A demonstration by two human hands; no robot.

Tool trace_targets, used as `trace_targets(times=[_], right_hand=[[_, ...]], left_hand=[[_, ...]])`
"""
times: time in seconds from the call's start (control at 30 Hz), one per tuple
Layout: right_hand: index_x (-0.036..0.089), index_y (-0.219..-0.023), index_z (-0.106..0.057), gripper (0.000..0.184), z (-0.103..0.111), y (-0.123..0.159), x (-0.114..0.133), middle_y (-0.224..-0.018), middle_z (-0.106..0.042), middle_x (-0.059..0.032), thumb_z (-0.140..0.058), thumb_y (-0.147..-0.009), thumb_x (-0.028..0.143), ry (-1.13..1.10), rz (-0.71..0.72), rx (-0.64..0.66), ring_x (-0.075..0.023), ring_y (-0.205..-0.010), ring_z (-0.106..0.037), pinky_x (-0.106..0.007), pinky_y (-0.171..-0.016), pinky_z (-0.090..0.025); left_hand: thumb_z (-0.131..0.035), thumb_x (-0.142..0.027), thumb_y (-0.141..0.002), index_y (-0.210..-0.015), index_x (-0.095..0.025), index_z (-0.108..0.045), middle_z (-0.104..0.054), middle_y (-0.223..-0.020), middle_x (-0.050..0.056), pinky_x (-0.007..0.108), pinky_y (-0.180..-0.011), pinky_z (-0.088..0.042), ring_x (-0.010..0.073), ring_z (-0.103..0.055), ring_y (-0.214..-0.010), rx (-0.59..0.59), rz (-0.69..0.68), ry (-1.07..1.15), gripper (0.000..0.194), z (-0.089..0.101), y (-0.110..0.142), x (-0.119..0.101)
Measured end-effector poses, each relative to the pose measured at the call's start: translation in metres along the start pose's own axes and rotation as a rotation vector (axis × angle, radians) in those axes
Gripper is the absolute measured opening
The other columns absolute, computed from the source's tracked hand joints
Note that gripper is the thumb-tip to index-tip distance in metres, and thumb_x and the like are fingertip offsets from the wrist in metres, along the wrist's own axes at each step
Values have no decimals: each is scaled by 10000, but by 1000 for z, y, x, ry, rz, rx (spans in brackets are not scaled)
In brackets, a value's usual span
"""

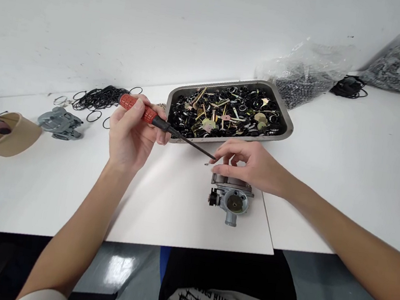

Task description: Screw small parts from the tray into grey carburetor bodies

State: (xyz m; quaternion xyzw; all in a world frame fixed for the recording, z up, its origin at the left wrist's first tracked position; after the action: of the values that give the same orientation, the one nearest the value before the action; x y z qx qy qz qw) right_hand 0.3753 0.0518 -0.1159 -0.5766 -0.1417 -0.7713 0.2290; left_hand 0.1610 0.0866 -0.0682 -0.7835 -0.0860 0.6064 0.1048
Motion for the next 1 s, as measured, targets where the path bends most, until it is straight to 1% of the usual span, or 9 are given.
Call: trace_targets(times=[0.33, 0.47, 0.63, 0.7, 0.73, 0.83, 0.87, 0.93, 1.0], right_hand=[[185, -878, -767, 235, 3, -1, -1, -985, -725, -64, -779, -804, 408, -29, 11, -32, -168, -801, -649, -322, -729, -511], [179, -855, -758, 246, 3, -1, 0, -951, -724, -64, -784, -797, 417, -27, 19, -26, -168, -779, -640, -322, -713, -509], [178, -839, -759, 252, 3, -1, -1, -939, -715, -68, -786, -796, 424, -5, 28, -25, -167, -766, -632, -327, -714, -505], [179, -822, -756, 232, 4, -1, 0, -928, -711, -63, -793, -792, 406, -3, 44, -25, -164, -766, -629, -321, -707, -498], [181, -813, -752, 218, 5, 0, 2, -922, -709, -59, -794, -793, 394, -6, 55, -26, -163, -770, -627, -316, -704, -494], [190, -798, -747, 185, 8, 2, 9, -922, -704, -51, -785, -809, 371, -7, 97, -19, -161, -785, -617, -311, -704, -483], [195, -801, -749, 179, 9, 2, 12, -929, -704, -51, -781, -814, 371, -4, 111, -16, -161, -789, -614, -313, -708, -482], [201, -814, -758, 176, 12, 4, 15, -945, -701, -54, -784, -815, 375, -7, 132, -4, -167, -802, -613, -322, -721, -487], [199, -819, -766, 181, 15, 4, 17, -950, -696, -58, -800, -803, 377, -57, 152, -9, -171, -814, -613, -329, -727, -497]], left_hand=[[-723, -442, -859, -823, -223, -566, -694, -749, 10, 273, -408, -456, 113, -532, -415, 41, -27, -43, 272, -1, 0, -1], [-716, -419, -871, -821, -205, -557, -688, -749, 21, 278, -402, -454, 119, -545, -406, 58, -20, 1, 271, -1, 0, 0], [-706, -407, -888, -826, -210, -553, -698, -757, 22, 283, -401, -488, 128, -570, -416, 59, -27, -64, 256, -2, 2, -4], [-720, -389, -881, -845, -201, -565, -702, -755, 33, 284, -381, -481, 146, -593, -428, 117, -54, -68, 246, -10, 1, -14], [-733, -372, -873, -857, -191, -575, -707, -761, 40, 286, -373, -477, 158, -607, -439, 180, -74, -70, 241, -18, -1, -21], [-776, -298, -843, -887, -143, -605, -714, -774, 59, 299, -374, -499, 198, -653, -511, 444, -148, -116, 235, -53, -3, -48], [-776, -279, -844, -889, -132, -611, -704, -762, 61, 300, -382, -514, 214, -675, -559, 496, -167, -134, 225, -64, -5, -57], [-744, -290, -878, -921, -135, -617, -682, -756, 59, 294, -419, -555, 250, -729, -689, 441, -152, -119, 205, -76, -15, -67], [-671, -370, -927, -1001, -165, -611, -678, -790, 60, 296, -458, -592, 279, -762, -804, 271, -102, -28, 226, -76, -26, -71]])
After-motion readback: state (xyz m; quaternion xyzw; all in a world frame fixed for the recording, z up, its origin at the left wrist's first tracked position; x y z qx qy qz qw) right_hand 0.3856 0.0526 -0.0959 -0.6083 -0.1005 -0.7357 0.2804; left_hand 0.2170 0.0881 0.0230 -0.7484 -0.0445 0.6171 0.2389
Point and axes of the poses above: each hand's wrist, its own y-axis away from the middle knuckle, its own z-axis out of the back of the hand, x = y × z, the point moved 7 cm from there along -y, towards the middle knuckle
